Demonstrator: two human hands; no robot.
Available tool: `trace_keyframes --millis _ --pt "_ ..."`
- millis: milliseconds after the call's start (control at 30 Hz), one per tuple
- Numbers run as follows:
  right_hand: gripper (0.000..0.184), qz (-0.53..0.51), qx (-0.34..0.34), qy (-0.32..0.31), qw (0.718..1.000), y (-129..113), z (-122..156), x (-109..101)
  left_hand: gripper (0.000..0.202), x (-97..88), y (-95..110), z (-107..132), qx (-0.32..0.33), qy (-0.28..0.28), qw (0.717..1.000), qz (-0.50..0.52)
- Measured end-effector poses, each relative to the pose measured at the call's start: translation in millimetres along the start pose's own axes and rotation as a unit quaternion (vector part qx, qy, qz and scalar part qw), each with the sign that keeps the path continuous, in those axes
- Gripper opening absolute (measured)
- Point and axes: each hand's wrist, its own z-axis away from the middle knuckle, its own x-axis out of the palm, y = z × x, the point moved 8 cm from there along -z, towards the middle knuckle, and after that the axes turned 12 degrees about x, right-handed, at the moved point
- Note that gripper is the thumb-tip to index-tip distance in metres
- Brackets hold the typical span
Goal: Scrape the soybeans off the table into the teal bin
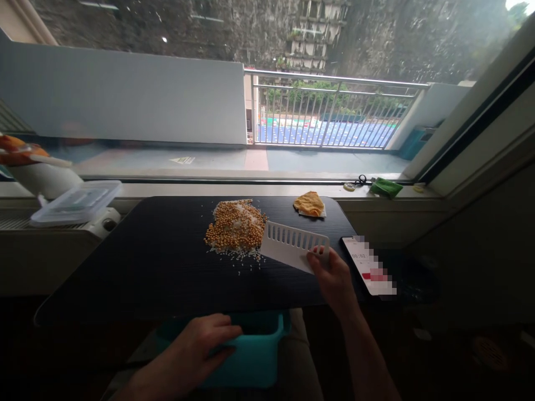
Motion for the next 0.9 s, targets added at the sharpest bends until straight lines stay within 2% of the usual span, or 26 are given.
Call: trace_keyframes --millis 200,567,733,900 --pt "0.032 0.037 0.020 -0.032 0.999 7 -5 2 0.023 5.4 -2 -2 -0.001 -0.010 1.000 0.011" --pt "0.031 -0.017 0.011 -0.053 0.998 5 -8 6 0.024 4.8 -6 -3 -0.011 -0.017 1.000 0.008" --pt "0.028 -0.017 0.001 -0.125 0.992 13 -14 25 0.025 2.1 -7 0 -0.017 -0.026 0.999 0.022" --pt "0.027 0.025 0.042 -0.188 0.981 20 -8 29 0.025 -1.3 -8 5 -0.021 -0.030 0.998 0.042"
